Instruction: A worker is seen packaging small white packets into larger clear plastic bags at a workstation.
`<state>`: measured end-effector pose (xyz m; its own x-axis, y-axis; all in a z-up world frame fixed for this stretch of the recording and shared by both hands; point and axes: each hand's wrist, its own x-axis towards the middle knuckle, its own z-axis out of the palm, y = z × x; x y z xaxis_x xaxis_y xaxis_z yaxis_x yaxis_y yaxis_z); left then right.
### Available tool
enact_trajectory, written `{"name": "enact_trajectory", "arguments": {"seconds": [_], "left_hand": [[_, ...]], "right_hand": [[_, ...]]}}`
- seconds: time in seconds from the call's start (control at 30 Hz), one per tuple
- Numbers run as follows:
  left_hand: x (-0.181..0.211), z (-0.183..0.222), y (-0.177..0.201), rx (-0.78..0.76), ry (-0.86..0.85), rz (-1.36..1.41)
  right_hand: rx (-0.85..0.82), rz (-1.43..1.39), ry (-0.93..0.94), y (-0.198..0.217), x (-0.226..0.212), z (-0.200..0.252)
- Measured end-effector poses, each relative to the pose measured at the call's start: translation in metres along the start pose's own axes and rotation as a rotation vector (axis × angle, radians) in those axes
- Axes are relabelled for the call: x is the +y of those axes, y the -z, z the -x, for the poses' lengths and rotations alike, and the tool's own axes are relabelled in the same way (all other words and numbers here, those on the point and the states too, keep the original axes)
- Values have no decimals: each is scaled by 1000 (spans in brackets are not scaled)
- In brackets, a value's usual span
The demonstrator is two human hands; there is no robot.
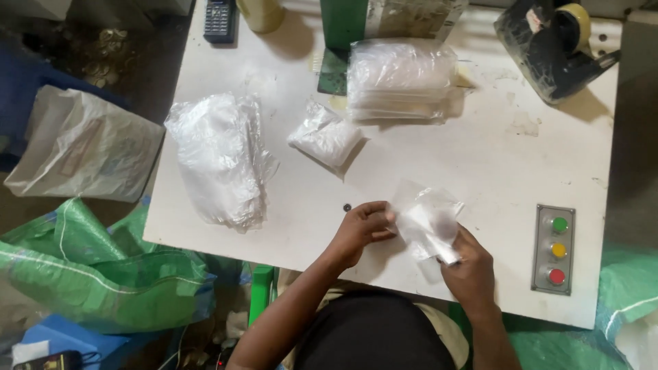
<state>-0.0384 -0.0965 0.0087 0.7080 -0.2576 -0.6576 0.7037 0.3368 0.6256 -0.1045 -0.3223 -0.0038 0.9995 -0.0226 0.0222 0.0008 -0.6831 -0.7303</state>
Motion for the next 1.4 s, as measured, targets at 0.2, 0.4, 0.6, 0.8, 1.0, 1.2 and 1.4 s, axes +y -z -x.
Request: {"name": "enact_trajectory", "arguments": {"seconds": [0.2, 0.4, 0.6, 0.8, 1.0, 1.2, 1.4], "left_hand": [[25, -21, 2, 70, -228, -563], [20, -48, 5, -11, -335, -590], [-29, -41, -28, -15, -387, -124], [-14, -19, -5, 176, -369, -17], [-41, -46, -1, 111, -457, -76], [-35, -32, -16, 52, -447, -112], [-32, -34, -5, 192, -750, -486]], "right_hand": [[48, -154, -431, 32, -107, -25], [423, -939, -411, 33, -39, -8], [166, -1118, -508, -6, -36, -9], [110, -1193, -305, 20, -54, -22], [-49, -885, -219, 7, -52, -20], [-112, -1744, -393, -28, 60, -6], [-31, -1770, -148, 16, 94, -20]]}}
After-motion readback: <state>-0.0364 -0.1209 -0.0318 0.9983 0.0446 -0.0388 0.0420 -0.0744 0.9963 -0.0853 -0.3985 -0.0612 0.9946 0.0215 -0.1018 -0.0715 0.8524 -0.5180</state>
